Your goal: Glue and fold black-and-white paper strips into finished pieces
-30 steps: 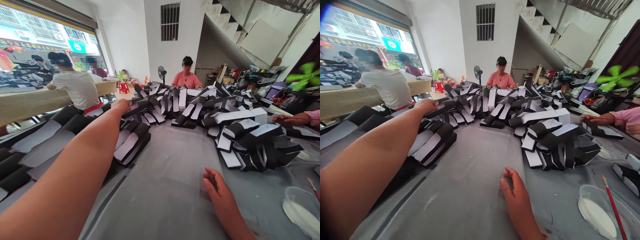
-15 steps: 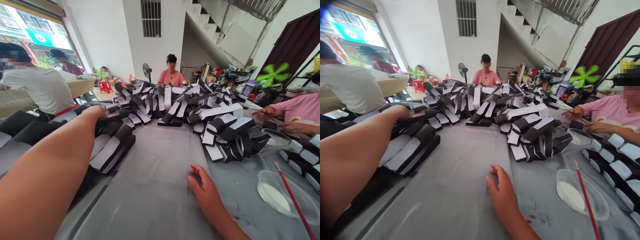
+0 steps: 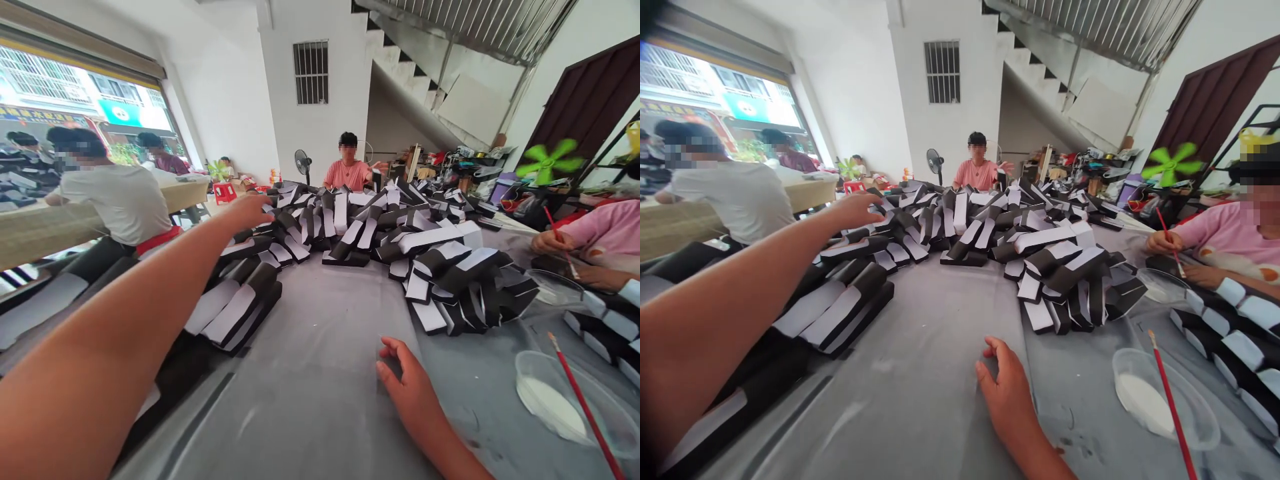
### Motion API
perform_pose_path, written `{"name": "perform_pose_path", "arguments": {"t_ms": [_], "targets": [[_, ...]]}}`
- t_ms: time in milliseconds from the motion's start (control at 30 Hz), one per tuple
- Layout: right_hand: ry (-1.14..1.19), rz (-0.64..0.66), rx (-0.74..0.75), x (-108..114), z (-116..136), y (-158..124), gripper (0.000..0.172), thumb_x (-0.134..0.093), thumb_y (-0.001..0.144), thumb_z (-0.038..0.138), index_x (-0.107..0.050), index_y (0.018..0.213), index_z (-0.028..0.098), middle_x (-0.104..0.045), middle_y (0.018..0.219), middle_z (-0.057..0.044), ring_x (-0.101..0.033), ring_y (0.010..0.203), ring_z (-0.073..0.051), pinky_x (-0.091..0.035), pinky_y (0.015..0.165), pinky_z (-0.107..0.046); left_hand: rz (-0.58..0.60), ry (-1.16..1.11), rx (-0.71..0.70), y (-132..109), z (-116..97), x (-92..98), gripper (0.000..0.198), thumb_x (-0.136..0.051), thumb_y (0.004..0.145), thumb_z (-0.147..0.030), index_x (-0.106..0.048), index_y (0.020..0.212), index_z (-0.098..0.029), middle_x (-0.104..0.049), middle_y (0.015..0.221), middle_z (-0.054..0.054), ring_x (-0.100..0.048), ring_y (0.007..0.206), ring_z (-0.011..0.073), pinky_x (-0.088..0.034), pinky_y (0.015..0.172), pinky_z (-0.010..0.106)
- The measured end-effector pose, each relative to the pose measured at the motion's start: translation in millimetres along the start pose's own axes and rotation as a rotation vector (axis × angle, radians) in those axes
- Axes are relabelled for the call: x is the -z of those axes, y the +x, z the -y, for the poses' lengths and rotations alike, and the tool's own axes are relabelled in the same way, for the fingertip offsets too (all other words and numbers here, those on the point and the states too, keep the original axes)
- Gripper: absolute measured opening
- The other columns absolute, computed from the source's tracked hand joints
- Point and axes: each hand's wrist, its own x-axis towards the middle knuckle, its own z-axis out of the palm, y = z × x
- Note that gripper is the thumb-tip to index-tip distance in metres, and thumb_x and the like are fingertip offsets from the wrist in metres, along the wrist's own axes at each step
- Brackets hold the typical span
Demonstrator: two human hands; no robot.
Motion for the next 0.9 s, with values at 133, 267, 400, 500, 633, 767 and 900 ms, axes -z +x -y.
{"name": "perform_pose_path", "arguments": {"t_ms": [133, 267, 400, 500, 633, 767, 900], "targets": [[0.001, 0.018, -0.01, 1, 3, 0, 0.051, -0.044, 0.077, 0.041, -0.055, 0.121, 0.017, -0.062, 0.109, -0.01, -0.057, 0.104, -0.024, -0.043, 0.091, -0.04, 0.161, 0.032, -0.27, -8, -75, -1.3, 0.048, -0.056, 0.08, -0.031, -0.054, 0.126, -0.019, -0.05, 0.134, 0.007, -0.051, 0.12, 0.0204, -0.037, 0.103, 0.028], [0.009, 0.018, -0.008, 0, 5, -1, 0.05, -0.046, 0.077, 0.036, -0.055, 0.121, 0.016, -0.062, 0.109, -0.01, -0.056, 0.105, -0.024, -0.042, 0.093, -0.039, 0.36, -0.02, -0.327, -16, -125, -38.3, 0.054, -0.06, 0.077, -0.03, -0.05, 0.129, -0.021, -0.051, 0.136, 0.008, -0.052, 0.12, 0.0215, -0.039, 0.101, 0.028], [-0.011, 0.017, 0.012, -1, 4, 1, 0.048, -0.046, 0.075, 0.032, -0.056, 0.119, 0.015, -0.063, 0.107, -0.01, -0.057, 0.103, -0.024, -0.041, 0.094, -0.039, 0.374, -0.133, -0.14, -23, -151, -82.6, 0.085, -0.064, 0.075, -0.031, -0.02, 0.146, -0.013, -0.05, 0.135, 0.019, -0.053, 0.12, 0.028, -0.042, 0.095, 0.033], [-0.018, 0.004, 0.027, -2, 2, 2, 0.046, -0.048, 0.074, 0.029, -0.057, 0.117, 0.015, -0.064, 0.106, -0.01, -0.057, 0.103, -0.024, -0.04, 0.094, -0.04, 0.358, -0.239, 0.005, -27, -160, -109.0, 0.092, -0.063, 0.077, -0.029, -0.006, 0.148, -0.009, -0.049, 0.135, 0.023, -0.053, 0.121, 0.0284, -0.043, 0.093, 0.033], [-0.019, -0.024, 0.055, -3, 4, 2, 0.042, -0.052, 0.071, 0.024, -0.059, 0.112, 0.018, -0.066, 0.101, -0.008, -0.059, 0.099, -0.024, -0.043, 0.092, -0.039, 0.278, -0.302, 0.15, -35, -162, -131.9, 0.08, -0.059, 0.08, -0.025, -0.017, 0.146, -0.011, -0.053, 0.132, 0.022, -0.052, 0.122, 0.0301, -0.043, 0.093, 0.036], [-0.042, -0.053, 0.092, -4, 7, 1, 0.039, -0.054, 0.071, 0.02, -0.06, 0.11, 0.019, -0.067, 0.099, -0.007, -0.06, 0.098, -0.023, -0.044, 0.091, -0.039, 0.156, -0.392, 0.196, -43, -160, -143.0, 0.065, -0.053, 0.082, -0.023, -0.028, 0.142, -0.013, -0.06, 0.123, 0.019, -0.055, 0.116, 0.0307, -0.044, 0.092, 0.038], [-0.076, -0.052, 0.103, -4, 9, 1, 0.039, -0.054, 0.072, 0.018, -0.06, 0.11, 0.021, -0.067, 0.099, -0.005, -0.06, 0.097, -0.022, -0.045, 0.089, -0.038, 0.129, -0.47, 0.196, -48, -157, -143.4, 0.059, -0.051, 0.084, -0.025, -0.032, 0.139, -0.018, -0.066, 0.113, 0.013, -0.059, 0.109, 0.0292, -0.046, 0.087, 0.037]]}}
